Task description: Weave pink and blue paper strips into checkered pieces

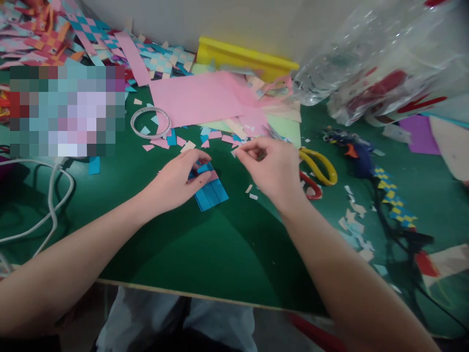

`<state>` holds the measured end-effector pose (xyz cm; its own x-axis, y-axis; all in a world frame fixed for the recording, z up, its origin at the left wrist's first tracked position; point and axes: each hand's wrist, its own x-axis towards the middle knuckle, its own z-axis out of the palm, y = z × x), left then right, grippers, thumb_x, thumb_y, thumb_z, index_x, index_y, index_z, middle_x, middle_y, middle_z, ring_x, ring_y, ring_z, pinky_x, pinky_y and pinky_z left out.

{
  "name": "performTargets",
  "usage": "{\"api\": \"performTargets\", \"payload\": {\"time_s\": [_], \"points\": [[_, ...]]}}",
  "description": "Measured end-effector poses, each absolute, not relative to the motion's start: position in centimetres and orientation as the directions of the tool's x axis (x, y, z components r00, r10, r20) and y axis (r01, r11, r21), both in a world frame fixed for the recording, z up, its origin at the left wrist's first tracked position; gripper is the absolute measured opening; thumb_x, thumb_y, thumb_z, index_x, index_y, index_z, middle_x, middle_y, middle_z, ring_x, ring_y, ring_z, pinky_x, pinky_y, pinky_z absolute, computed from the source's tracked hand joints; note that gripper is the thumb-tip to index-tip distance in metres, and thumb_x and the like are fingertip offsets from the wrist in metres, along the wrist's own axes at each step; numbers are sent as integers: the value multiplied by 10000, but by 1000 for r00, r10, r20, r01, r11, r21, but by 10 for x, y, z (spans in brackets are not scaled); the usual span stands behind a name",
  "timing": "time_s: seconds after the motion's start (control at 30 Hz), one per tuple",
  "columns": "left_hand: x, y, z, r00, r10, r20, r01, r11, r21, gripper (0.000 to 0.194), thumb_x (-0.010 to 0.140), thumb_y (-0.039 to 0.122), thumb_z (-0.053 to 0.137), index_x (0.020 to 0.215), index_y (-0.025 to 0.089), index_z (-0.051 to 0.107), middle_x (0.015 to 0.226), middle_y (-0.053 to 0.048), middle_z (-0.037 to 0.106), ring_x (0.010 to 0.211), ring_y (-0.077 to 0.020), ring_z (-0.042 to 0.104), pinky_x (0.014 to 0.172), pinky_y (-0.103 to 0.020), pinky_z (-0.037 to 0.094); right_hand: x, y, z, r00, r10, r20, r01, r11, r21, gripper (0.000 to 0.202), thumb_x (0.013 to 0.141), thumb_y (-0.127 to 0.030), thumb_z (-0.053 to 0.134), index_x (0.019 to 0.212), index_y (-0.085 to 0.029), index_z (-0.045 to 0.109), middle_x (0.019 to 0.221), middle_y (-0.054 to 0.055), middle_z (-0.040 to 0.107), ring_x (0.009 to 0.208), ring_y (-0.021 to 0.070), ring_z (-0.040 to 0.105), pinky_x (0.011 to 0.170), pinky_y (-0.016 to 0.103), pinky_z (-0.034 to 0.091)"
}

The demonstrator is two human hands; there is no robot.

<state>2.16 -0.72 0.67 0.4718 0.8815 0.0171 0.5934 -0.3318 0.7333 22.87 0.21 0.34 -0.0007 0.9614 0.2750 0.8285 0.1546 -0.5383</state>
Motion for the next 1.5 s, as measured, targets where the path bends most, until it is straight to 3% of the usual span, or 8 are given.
{"api": "performTargets", "payload": {"time_s": [0.2, 0.37, 0.53, 0.63, 0.77, 0.9, 1.23, 1.5], "points": [[20, -9, 8, 495, 868, 43, 464, -306, 831, 377, 956, 465, 336, 1073, 178, 550, 944, -48, 652, 838, -158, 633, 752, -300, 509, 234, 7, -17, -163, 816, 554, 854, 398, -336, 336, 838, -75, 384, 961, -232, 654, 1168, 75, 600, 1133, 267, 510, 949, 476, 414], [19, -7, 3, 472, 881, 5, 475, -259, 841, 286, 965, 294, 322, 1106, 171, 539, 1034, -77, 626, 876, -156, 633, 732, -298, 538, 233, 6, -18, -188, 801, 568, 846, 426, -320, 262, 861, -134, 426, 714, -226, 622, 965, 51, 670, 1043, 261, 542, 987, 508, 364], [17, -5, -3, 499, 866, 28, 493, -311, 812, 264, 848, 135, 487, 1105, 181, 526, 978, -62, 618, 845, -161, 636, 698, -298, 552, 234, 3, -19, -192, 789, 583, 862, 420, -284, 142, 857, -243, 495, 873, -240, 637, 1079, 73, 637, 1114, 295, 522, 997, 543, 339], [17, -6, -5, 494, 869, 38, 469, -303, 829, 295, 828, 87, 459, 1098, 185, 526, 959, -58, 610, 847, -156, 634, 700, -297, 564, 234, -2, -17, -269, 741, 615, 771, 548, -323, 253, 847, -152, 429, 960, -259, 629, 1012, 59, 663, 1048, 256, 575, 975, 502, 376], [18, -6, -8, 493, 868, 55, 405, -285, 869, 338, 810, 51, 427, 1101, 191, 527, 1012, -63, 596, 857, -139, 635, 693, -273, 570, 229, -10, -14, -471, 647, 599, 617, 728, -300, 267, 827, -109, 404, 760, -252, 619, 795, 24, 692, 827, 187, 634, 806, 388, 476], [18, -5, -4, 482, 869, 117, 425, -348, 836, 265, 840, 109, 472, 1083, 187, 543, 1073, -68, 604, 888, -145, 628, 709, -267, 555, 224, -13, -15, -581, 590, 561, 556, 791, -256, 263, 844, -124, 407, 721, -234, 612, 781, 24, 711, 757, 158, 640, 720, 326, 494], [11, -1, 2, 527, 790, 314, 609, -608, 510, 258, 886, 100, 399, 1023, 183, 602, 1084, -62, 644, 1030, -181, 589, 899, -346, 485, 226, -9, -20, -616, 594, 518, 515, 801, -306, 265, 838, -127, 417, 806, -210, 667, 833, 38, 726, 808, 161, 663, 738, 320, 507], [10, 4, -10, 617, 703, 354, 577, -710, 404, 246, 922, 176, 409, 1022, 146, 631, 1104, -93, 661, 1033, -199, 594, 907, -373, 490, 227, -7, -21, -657, 531, 536, 464, 844, -268, 257, 867, -141, 450, 847, -214, 696, 919, 32, 729, 879, 162, 649, 778, 334, 508]]}}
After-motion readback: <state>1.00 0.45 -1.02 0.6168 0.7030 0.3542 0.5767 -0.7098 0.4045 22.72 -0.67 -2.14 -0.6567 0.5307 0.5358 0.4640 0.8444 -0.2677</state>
